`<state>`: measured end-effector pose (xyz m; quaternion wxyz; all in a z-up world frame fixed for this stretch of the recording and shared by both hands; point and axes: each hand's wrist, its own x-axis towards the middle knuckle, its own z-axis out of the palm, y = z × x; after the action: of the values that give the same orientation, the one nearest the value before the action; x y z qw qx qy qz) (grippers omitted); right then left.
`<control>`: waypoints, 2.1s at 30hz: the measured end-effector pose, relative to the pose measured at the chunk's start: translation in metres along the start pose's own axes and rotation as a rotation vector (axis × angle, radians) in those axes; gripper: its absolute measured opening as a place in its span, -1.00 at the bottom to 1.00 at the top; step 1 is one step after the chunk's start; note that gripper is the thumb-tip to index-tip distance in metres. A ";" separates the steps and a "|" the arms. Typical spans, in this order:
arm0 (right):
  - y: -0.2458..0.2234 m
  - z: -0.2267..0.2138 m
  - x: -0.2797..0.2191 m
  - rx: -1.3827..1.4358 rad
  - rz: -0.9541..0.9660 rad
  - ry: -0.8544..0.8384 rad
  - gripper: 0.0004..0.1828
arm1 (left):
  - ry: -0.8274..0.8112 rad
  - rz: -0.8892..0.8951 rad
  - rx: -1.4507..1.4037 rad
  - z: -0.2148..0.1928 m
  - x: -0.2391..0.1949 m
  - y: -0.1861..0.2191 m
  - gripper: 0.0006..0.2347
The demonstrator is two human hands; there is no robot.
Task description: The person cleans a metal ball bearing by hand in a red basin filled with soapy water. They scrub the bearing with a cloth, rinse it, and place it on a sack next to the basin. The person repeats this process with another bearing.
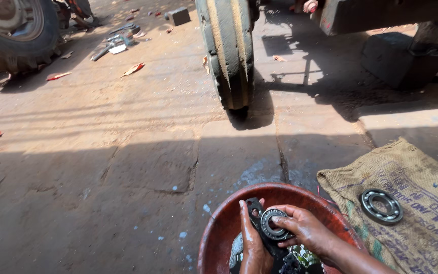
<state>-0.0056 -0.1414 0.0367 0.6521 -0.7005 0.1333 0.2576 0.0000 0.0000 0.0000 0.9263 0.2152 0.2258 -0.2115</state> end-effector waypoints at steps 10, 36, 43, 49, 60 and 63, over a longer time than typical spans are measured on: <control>-0.004 0.006 0.003 -0.267 -0.125 0.133 -0.54 | 0.087 0.005 0.007 0.003 -0.003 -0.003 -0.45; -0.019 -0.035 0.003 -0.046 -0.044 -0.147 -0.55 | -0.121 0.015 -0.042 -0.004 0.011 -0.018 -0.38; 0.014 -0.037 0.007 0.540 0.149 -0.499 -0.40 | 0.050 -0.054 0.054 -0.003 0.011 -0.008 -0.30; 0.013 -0.031 0.005 0.608 0.199 -0.575 -0.39 | 0.097 -0.059 0.038 0.001 0.007 -0.003 -0.30; 0.050 -0.046 0.031 0.363 0.129 -0.168 -0.56 | 0.305 0.000 0.338 -0.089 0.054 -0.026 -0.34; 0.092 -0.068 0.050 0.344 0.177 0.073 -0.58 | 0.520 -0.013 0.687 -0.155 0.063 -0.036 -0.37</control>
<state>0.0006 -0.2111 -0.0668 0.7317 -0.5732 0.2600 0.2617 -0.0171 0.0280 -0.1677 0.7116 0.5559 0.3696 -0.2191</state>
